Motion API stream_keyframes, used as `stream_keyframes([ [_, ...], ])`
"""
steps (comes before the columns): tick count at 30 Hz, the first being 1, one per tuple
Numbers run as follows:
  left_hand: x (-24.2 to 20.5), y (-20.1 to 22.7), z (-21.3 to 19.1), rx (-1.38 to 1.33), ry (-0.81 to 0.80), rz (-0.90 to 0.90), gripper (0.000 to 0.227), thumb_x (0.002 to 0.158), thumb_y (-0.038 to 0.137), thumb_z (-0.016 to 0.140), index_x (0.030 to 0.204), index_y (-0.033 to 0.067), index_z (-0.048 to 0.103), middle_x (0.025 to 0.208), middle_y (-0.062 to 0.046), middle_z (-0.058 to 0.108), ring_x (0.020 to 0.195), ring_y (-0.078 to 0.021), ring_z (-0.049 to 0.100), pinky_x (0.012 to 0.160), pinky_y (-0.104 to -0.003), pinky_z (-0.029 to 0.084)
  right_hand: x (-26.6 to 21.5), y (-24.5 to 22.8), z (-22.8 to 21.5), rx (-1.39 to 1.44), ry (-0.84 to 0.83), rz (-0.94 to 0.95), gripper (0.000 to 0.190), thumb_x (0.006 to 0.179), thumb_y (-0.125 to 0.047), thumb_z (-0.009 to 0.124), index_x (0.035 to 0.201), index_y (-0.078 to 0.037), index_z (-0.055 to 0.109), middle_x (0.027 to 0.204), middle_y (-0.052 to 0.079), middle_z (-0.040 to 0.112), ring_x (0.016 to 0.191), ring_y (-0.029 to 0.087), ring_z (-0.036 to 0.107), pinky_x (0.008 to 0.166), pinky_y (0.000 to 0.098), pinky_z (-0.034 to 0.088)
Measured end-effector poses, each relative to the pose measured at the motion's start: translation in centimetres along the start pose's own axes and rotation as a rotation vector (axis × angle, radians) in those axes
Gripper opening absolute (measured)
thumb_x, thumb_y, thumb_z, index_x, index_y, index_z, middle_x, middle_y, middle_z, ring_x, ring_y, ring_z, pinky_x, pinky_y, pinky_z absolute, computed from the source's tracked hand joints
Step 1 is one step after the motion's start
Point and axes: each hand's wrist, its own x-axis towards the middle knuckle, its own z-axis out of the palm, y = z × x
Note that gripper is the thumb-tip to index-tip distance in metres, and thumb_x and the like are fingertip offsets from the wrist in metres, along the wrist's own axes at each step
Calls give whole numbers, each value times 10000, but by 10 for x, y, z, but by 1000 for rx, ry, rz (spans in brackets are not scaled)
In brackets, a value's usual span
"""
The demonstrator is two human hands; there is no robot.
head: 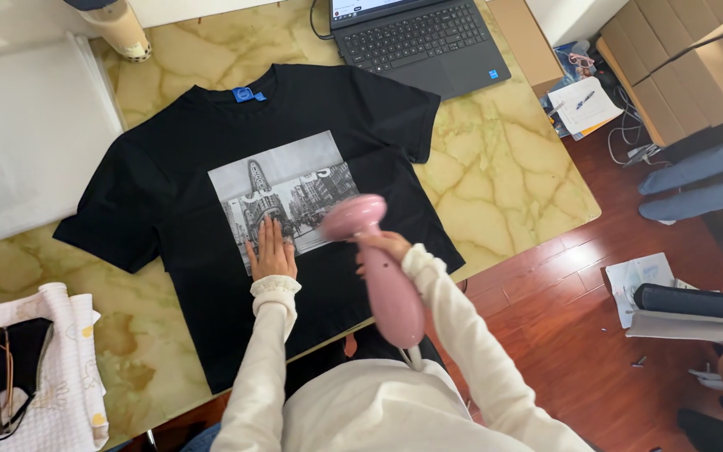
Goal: Using a handheld garment steamer to remove wrinkles from a black t-shirt on a flat surface while smoothing the fabric by hand.
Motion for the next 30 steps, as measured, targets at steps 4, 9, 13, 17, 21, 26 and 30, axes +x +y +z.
stream_keyframes([
  [4,0,3,-2,17,11,9,475,951,322,188,1398,168,150,1472,22,75,1342,-130,80,1074,-425,-3,16,-5,-82,44,145,-93,489,720,-211,699,1089,42,502,805,324,580,678,465,607,597,609,488],
  [9,1,1,7,8,-9,-26,487,943,347,168,1402,191,117,1471,38,51,1344,-119,51,1075,-434,-2,16,-35,-155,117,279,-244,657,713,-416,723,1162,-64,398,886,243,582,749,410,618,668,542,526],
  [13,1,-4,10,-9,-39,-30,486,946,343,183,1402,186,125,1472,34,58,1347,-123,48,1077,-432,-15,22,-48,-148,78,297,-199,726,712,-418,727,1181,-11,350,934,238,559,801,408,607,705,539,516],
  [17,2,-4,13,-75,-8,-32,469,949,321,227,1394,180,179,1463,20,128,1338,-143,117,1073,-446,30,13,-47,-74,-118,235,-129,577,672,-257,761,1074,33,464,815,360,554,698,478,596,608,591,493],
  [21,-7,24,-10,-123,32,-172,438,965,305,179,1387,191,208,1442,37,197,1322,-155,171,1071,-445,79,18,-38,3,-153,26,21,512,665,-74,755,1083,47,485,829,369,551,670,498,585,548,630,467],
  [26,-26,32,-9,31,34,-220,439,961,292,189,1383,171,211,1461,15,154,1332,-169,153,1066,-466,87,9,-29,36,-261,-214,179,522,711,-132,719,1131,31,455,772,363,562,671,478,600,612,600,485],
  [30,-28,34,-10,107,1,-211,452,956,314,176,1389,183,187,1469,23,124,1342,-159,123,1069,-474,68,4,-36,-1,-157,-113,163,484,700,-172,740,1054,54,500,763,335,579,641,439,620,592,574,509],
])
